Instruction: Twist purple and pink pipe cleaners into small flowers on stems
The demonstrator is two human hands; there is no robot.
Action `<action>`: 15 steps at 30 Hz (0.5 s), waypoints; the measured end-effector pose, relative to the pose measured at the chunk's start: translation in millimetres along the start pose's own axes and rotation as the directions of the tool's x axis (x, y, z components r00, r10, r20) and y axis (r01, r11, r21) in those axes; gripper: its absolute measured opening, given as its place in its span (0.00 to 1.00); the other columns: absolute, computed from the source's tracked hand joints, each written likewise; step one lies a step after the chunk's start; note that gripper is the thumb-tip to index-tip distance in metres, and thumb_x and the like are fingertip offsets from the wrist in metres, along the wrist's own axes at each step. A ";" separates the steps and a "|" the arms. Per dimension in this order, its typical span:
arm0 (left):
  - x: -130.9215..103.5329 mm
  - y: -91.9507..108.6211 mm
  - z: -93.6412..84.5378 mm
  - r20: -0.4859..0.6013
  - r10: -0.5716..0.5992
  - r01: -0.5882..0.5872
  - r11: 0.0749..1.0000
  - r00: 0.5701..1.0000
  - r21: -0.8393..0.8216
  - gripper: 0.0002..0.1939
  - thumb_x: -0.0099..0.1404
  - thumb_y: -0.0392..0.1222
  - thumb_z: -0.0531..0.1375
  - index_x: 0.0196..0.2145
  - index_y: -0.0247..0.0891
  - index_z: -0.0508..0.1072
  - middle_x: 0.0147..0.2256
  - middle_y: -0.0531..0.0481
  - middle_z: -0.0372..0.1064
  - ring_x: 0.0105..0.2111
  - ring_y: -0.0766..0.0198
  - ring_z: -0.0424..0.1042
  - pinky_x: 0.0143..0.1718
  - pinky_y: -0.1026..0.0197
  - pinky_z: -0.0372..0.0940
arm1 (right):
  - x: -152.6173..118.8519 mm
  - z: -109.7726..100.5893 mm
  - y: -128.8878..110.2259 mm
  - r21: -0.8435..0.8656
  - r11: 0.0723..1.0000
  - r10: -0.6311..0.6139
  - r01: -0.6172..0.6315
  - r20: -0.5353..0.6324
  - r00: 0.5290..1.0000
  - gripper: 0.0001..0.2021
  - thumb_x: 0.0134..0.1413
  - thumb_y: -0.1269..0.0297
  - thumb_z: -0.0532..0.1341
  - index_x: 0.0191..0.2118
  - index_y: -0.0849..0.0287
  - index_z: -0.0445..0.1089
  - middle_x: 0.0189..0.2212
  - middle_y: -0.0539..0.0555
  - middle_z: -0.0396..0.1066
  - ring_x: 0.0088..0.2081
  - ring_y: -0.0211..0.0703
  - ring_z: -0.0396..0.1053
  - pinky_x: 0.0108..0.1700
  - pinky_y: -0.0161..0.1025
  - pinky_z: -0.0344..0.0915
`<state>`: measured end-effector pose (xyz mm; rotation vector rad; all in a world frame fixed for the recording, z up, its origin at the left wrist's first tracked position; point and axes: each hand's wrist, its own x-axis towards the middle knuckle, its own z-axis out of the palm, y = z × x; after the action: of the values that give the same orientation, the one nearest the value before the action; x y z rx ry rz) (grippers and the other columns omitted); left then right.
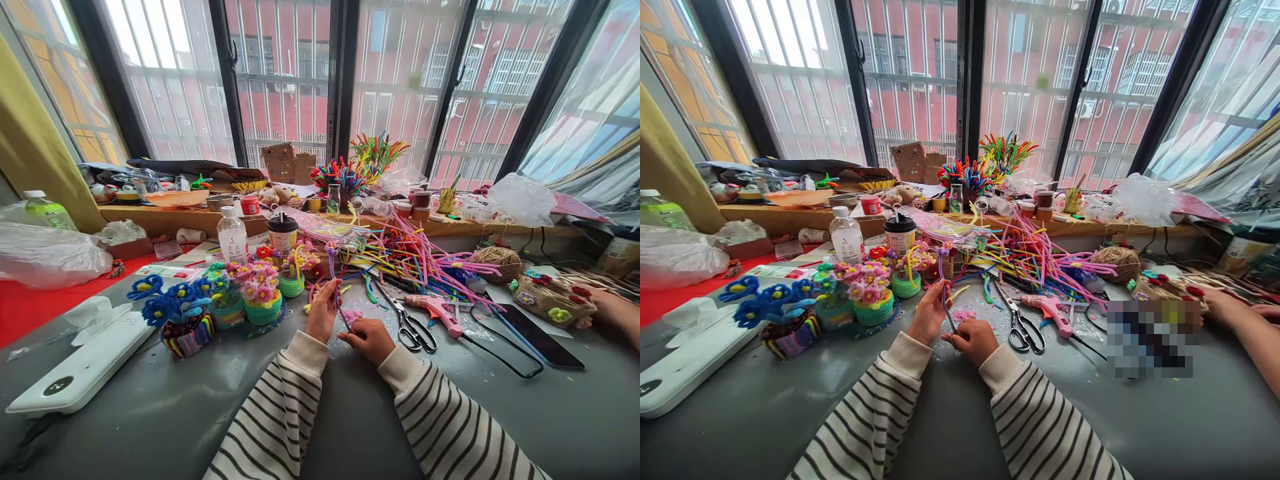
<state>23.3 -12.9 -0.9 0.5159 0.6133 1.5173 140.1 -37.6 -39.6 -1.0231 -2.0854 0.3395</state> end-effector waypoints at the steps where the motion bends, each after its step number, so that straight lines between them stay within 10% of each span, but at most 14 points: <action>1: 0.4 0.2 -0.1 -0.002 0.003 -0.003 1.000 1.000 -0.006 0.08 0.45 0.39 0.61 0.25 0.35 0.71 0.23 0.55 0.65 0.22 0.76 0.61 0.23 0.70 0.54 | 0.1 -0.1 -0.2 0.010 1.000 0.000 0.000 0.003 1.000 0.25 0.44 0.48 0.51 0.09 0.62 0.52 0.11 0.46 0.51 0.16 0.29 0.47 0.20 0.30 0.46; 15: -3.6 1.1 2.6 0.067 -0.067 0.067 0.998 0.996 0.003 0.06 0.45 0.37 0.61 0.24 0.35 0.71 0.23 0.56 0.65 0.23 0.76 0.61 0.25 0.70 0.55 | 0.3 -6.3 -6.0 0.026 0.996 0.077 -0.082 0.141 0.987 0.22 0.42 0.46 0.51 0.14 0.62 0.55 0.14 0.47 0.53 0.18 0.30 0.50 0.20 0.29 0.46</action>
<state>24.3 -16.3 2.0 0.5393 0.5738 1.4312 141.4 -41.8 -32.0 -1.0931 -2.1597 0.4964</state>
